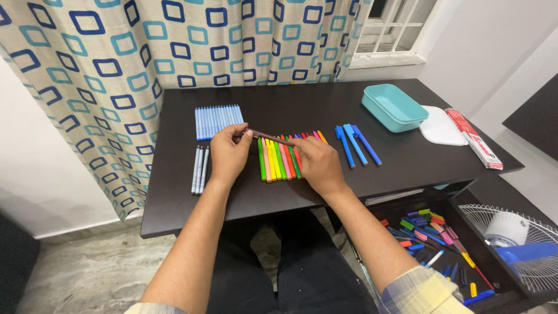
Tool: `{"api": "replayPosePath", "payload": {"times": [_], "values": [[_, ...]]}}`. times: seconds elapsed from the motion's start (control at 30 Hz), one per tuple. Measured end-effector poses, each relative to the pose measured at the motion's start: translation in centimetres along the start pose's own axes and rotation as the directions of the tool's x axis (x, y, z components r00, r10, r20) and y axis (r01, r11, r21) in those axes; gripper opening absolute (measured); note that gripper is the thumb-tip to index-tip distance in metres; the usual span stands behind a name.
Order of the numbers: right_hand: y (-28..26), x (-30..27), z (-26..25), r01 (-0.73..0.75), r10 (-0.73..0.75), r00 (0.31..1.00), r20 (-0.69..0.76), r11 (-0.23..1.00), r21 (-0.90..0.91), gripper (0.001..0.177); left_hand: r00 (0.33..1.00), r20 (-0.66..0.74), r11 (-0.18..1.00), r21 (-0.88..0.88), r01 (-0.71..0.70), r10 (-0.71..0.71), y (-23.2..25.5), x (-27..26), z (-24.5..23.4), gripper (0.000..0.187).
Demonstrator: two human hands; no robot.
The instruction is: The person repeatedly opens a desk drawer, selects colored pens and pencils, and places them in a color-ordered row on the desk. They continue to retrieve additional pens and pencils from the drawer and add them to the arrangement, occasionally adjusting the alignment of the items.
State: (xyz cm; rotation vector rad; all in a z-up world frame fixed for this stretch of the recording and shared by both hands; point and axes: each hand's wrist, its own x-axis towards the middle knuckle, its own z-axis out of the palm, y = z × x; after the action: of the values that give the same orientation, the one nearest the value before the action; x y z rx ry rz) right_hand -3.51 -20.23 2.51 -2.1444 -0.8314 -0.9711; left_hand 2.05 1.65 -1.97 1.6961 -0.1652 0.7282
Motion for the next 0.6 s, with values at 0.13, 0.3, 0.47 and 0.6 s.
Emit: {"api": "replayPosePath", "payload": {"times": [0.13, 0.3, 0.47, 0.6], "values": [[0.2, 0.1, 0.4, -0.015, 0.012, 0.998, -0.057, 0.999, -0.041, 0.019, 0.999, 0.041, 0.999, 0.04, 0.015, -0.016, 0.3, -0.2, 0.3, 0.041], [1.1, -0.2, 0.4, -0.235, 0.219, 0.953, -0.207, 0.97, -0.059, 0.015, 0.999, 0.007, 0.999, 0.014, -0.049, 0.049, 0.7, -0.6, 0.7, 0.063], [3.3, -0.6, -2.3, -0.367, 0.313, 0.875, -0.369, 0.926, -0.086, 0.017, 0.999, 0.047, 0.999, 0.038, 0.018, -0.02, 0.7, -0.3, 0.5, 0.046], [3.9, -1.5, -3.2, -0.403, 0.333, 0.885, -0.326, 0.898, -0.176, 0.016, 0.998, 0.066, 0.996, 0.086, -0.009, 0.003, 0.9, -0.6, 0.5, 0.038]]}}
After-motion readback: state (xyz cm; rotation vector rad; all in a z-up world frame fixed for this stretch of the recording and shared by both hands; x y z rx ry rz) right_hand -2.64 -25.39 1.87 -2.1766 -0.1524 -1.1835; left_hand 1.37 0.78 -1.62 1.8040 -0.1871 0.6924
